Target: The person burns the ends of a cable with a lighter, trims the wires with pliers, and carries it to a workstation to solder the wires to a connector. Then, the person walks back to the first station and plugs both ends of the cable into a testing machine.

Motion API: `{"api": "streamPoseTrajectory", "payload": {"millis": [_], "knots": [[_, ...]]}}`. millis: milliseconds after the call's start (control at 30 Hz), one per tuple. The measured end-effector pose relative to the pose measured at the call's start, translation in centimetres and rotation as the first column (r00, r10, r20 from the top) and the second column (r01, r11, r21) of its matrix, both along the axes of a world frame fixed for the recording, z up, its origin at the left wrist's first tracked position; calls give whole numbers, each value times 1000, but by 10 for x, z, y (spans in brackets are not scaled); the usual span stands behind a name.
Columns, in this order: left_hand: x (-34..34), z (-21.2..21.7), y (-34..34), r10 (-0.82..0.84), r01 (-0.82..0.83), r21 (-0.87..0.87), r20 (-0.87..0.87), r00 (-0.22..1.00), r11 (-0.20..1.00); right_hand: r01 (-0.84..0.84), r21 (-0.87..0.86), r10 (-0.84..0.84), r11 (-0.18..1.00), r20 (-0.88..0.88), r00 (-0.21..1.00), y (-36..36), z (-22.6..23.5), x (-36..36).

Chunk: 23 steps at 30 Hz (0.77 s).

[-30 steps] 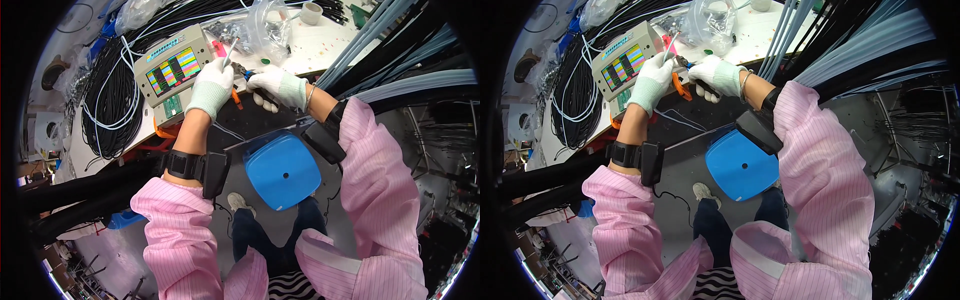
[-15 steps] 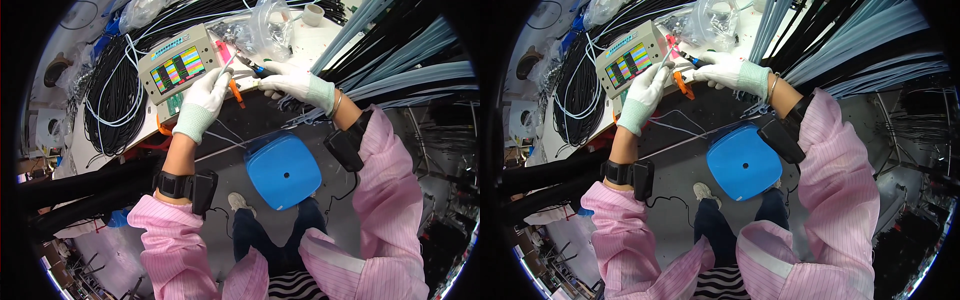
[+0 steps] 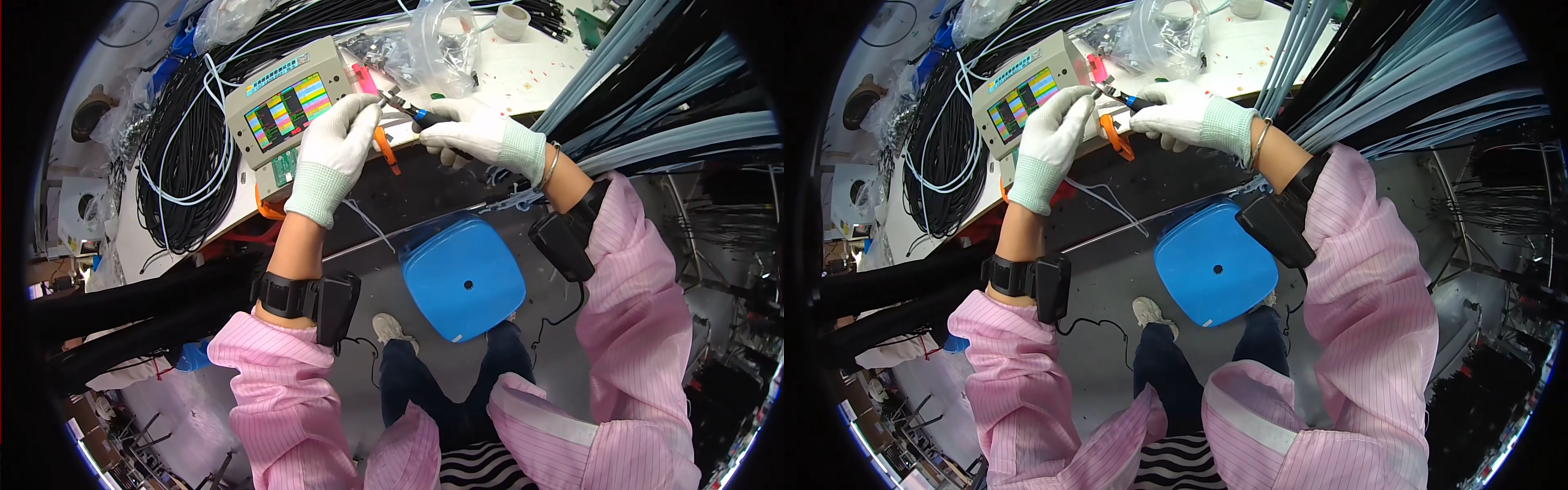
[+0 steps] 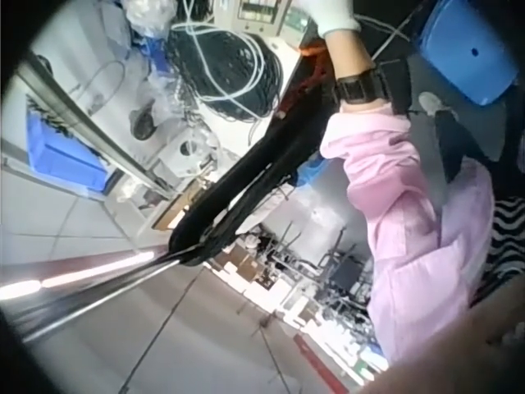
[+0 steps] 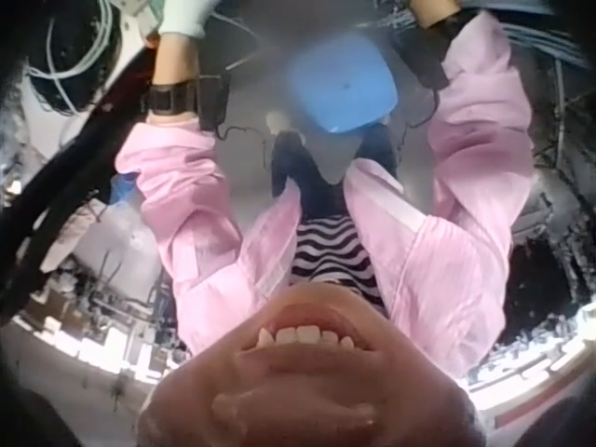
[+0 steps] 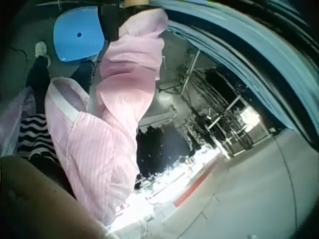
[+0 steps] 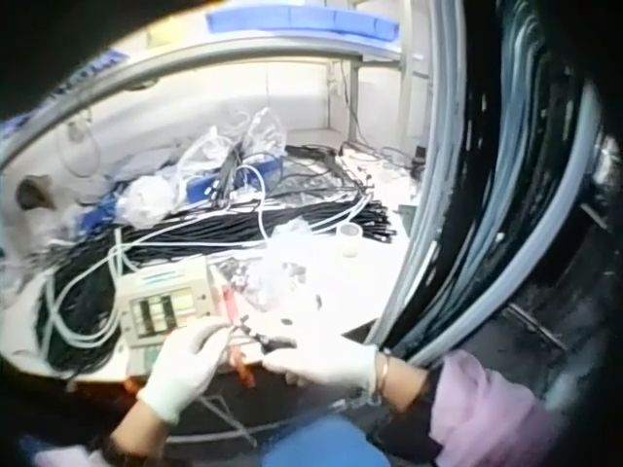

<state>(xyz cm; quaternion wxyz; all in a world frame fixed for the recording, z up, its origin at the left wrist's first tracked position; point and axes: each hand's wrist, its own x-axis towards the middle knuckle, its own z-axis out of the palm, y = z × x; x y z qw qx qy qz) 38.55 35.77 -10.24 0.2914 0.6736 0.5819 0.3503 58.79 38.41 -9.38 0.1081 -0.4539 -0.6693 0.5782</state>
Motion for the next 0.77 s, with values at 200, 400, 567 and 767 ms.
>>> {"api": "streamPoseTrajectory", "payload": {"millis": [200, 400, 567, 767], "knots": [[0, 2, 2, 42, -17, -171, 144, 989, 985, 22, -157, -55, 987, -206, 977, 2, -9, -1], [-7, -7, 8, 60, -59, -67, 13, 998, 996, 52, -63, -59, 997, -114, 992, 4, -13, -16], [3, -36, 36, 40, -18, 98, -228, 973, 995, 212, -260, -251, 942, -128, 959, 4, -17, -12], [31, -123, 96, -126, 360, -260, 628, 768, 896, 206, -123, -234, 971, -300, 925, 50, -85, -69]]}}
